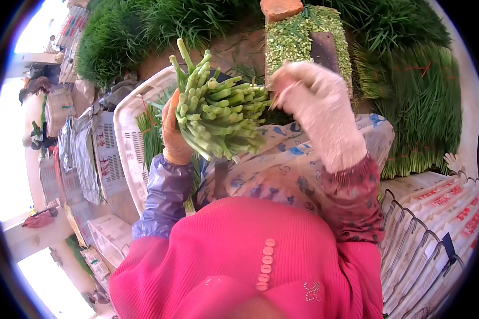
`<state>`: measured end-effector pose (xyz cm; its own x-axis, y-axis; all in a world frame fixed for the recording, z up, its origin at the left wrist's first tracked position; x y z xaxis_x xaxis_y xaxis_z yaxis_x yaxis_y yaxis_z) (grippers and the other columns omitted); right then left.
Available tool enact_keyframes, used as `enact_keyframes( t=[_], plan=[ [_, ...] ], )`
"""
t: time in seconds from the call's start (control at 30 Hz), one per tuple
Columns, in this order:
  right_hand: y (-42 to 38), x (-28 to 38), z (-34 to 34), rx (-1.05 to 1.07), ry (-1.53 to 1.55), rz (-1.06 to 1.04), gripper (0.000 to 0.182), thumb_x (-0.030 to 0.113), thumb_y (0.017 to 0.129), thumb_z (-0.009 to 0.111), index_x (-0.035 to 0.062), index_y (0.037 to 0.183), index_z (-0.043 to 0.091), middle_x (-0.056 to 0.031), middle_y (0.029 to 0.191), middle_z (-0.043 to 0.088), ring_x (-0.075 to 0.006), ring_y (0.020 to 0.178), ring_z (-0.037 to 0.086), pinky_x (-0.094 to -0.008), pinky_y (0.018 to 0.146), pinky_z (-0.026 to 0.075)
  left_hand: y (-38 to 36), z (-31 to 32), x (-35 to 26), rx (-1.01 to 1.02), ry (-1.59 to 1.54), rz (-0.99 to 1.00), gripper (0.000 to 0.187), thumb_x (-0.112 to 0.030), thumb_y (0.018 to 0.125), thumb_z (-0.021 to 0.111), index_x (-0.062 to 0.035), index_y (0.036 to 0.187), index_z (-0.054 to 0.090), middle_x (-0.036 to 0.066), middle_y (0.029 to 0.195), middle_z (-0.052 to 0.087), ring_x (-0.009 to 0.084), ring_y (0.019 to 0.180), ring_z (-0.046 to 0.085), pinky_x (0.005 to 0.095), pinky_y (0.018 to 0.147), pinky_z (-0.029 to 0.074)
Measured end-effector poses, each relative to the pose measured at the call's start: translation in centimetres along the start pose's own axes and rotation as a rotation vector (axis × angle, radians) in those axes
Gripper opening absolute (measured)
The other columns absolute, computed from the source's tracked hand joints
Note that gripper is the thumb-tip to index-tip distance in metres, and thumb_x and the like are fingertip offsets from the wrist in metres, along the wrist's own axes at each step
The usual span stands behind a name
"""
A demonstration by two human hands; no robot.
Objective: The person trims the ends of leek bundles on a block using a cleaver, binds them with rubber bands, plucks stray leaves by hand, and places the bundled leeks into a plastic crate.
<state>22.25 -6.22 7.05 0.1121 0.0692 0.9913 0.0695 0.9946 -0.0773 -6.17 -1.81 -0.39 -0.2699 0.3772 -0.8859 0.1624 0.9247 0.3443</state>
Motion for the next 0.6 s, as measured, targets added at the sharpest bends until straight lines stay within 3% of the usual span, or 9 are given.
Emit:
enact_keyframes(
  t=[0.13, 0.17, 0.2, 0.3, 0.37, 0.4, 0.43, 0.5, 0.6],
  plan=[
    [-0.8, 1.2, 2.1, 0.063, -0.635, -0.243, 0.022, 0.010, 0.090, 0.065, -0.0032, 0.108, 0.066, -0.0163, 0.094, 0.064, -0.0267, 0.086, 0.066, -0.0346, 0.075, 0.051, 0.4, 3.9, 0.3, 0.091, -1.102, -0.476, 0.047, -0.027, 0.106, 0.040, 0.0043, 0.141, 0.047, 0.022, 0.143, 0.051, 0.0312, 0.123, 0.059, 0.0440, 0.104, 0.051],
    [-0.7, 1.0, 2.2, 0.069, -0.678, -0.230, 0.024, 0.010, 0.090, 0.064, -0.0025, 0.110, 0.066, -0.0185, 0.096, 0.064, -0.0304, 0.089, 0.066, -0.0361, 0.078, 0.051, 0.7, 3.3, 0.1, 0.053, -1.063, -0.366, 0.052, -0.023, 0.098, 0.061, 0.0039, 0.141, 0.048, 0.021, 0.137, 0.056, 0.0298, 0.121, 0.060, 0.0417, 0.104, 0.050],
    [-0.5, 0.9, 2.1, 0.087, -0.667, -0.234, 0.024, 0.010, 0.090, 0.064, -0.0025, 0.110, 0.066, -0.0185, 0.096, 0.064, -0.0304, 0.089, 0.066, -0.0361, 0.078, 0.051, 0.6, 1.3, 1.7, 0.006, -0.520, -0.185, 0.062, -0.019, 0.089, 0.072, 0.0030, 0.142, 0.048, 0.019, 0.133, 0.058, 0.0291, 0.119, 0.061, 0.0407, 0.103, 0.050],
    [-0.4, -0.4, 2.6, 0.300, -0.673, -0.192, 0.021, 0.012, 0.092, 0.063, -0.0026, 0.107, 0.067, -0.0108, 0.086, 0.064, -0.0202, 0.078, 0.064, -0.0310, 0.069, 0.049, 0.5, 0.1, 0.8, -0.055, 0.166, 0.030, 0.093, -0.010, 0.063, 0.094, 0.0016, 0.143, 0.047, 0.016, 0.126, 0.061, 0.0268, 0.114, 0.063, 0.0382, 0.100, 0.050],
    [-0.4, -2.4, 1.6, 0.258, 0.072, 0.173, 0.022, 0.015, 0.092, 0.064, -0.0008, 0.106, 0.069, -0.0061, 0.087, 0.069, -0.0147, 0.077, 0.063, -0.0288, 0.069, 0.050, 0.3, 0.6, 2.9, -0.124, -0.452, -0.280, 0.095, -0.014, 0.062, 0.095, 0.0015, 0.143, 0.047, 0.016, 0.127, 0.061, 0.0268, 0.114, 0.062, 0.0376, 0.100, 0.049],
    [-0.7, -2.1, 1.0, 0.238, 0.098, 0.196, 0.021, 0.015, 0.093, 0.063, -0.0030, 0.103, 0.069, -0.0022, 0.085, 0.066, -0.0091, 0.076, 0.058, -0.0249, 0.067, 0.047, 0.0, 0.8, 3.7, -0.166, -0.659, -0.382, 0.096, -0.016, 0.062, 0.096, 0.0014, 0.143, 0.047, 0.016, 0.127, 0.061, 0.0268, 0.114, 0.062, 0.0373, 0.100, 0.049],
    [-1.1, -1.7, 0.5, 0.218, 0.125, 0.218, 0.022, 0.015, 0.093, 0.062, -0.0051, 0.100, 0.069, 0.0018, 0.083, 0.063, -0.0036, 0.074, 0.053, -0.0211, 0.065, 0.043, 0.9, 0.1, 1.5, -0.071, -0.230, -0.061, 0.100, -0.020, 0.059, 0.097, 0.0012, 0.143, 0.047, 0.016, 0.127, 0.061, 0.0270, 0.116, 0.060, 0.0378, 0.102, 0.047],
    [-1.6, -1.9, -0.3, 0.282, 0.146, 0.232, 0.019, 0.013, 0.093, 0.063, -0.0038, 0.100, 0.069, 0.0022, 0.081, 0.062, -0.0037, 0.073, 0.051, -0.0210, 0.064, 0.042, 0.9, 0.9, -1.4, 0.023, 0.209, 0.252, 0.105, -0.025, 0.056, 0.099, 0.0009, 0.144, 0.046, 0.015, 0.127, 0.061, 0.0272, 0.118, 0.059, 0.0382, 0.103, 0.046],
    [-1.9, -2.1, -0.8, 0.273, -0.045, 0.199, 0.016, 0.007, 0.090, 0.062, -0.0037, 0.100, 0.069, 0.0001, 0.081, 0.064, -0.0071, 0.074, 0.056, -0.0236, 0.066, 0.046, 1.4, 2.1, -2.7, 0.054, 0.124, 0.247, 0.110, -0.031, 0.054, 0.099, 0.0002, 0.145, 0.046, 0.013, 0.129, 0.061, 0.0259, 0.118, 0.058, 0.0371, 0.104, 0.045]
  ],
)
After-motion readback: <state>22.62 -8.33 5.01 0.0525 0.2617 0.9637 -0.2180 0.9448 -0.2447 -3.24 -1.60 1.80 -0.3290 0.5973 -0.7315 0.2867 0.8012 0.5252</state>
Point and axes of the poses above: each hand's wrist, its own y-axis towards the middle knuckle, its own z-axis out of the palm, x = y × z, the point moved 9 cm from there along y, towards the middle knuckle
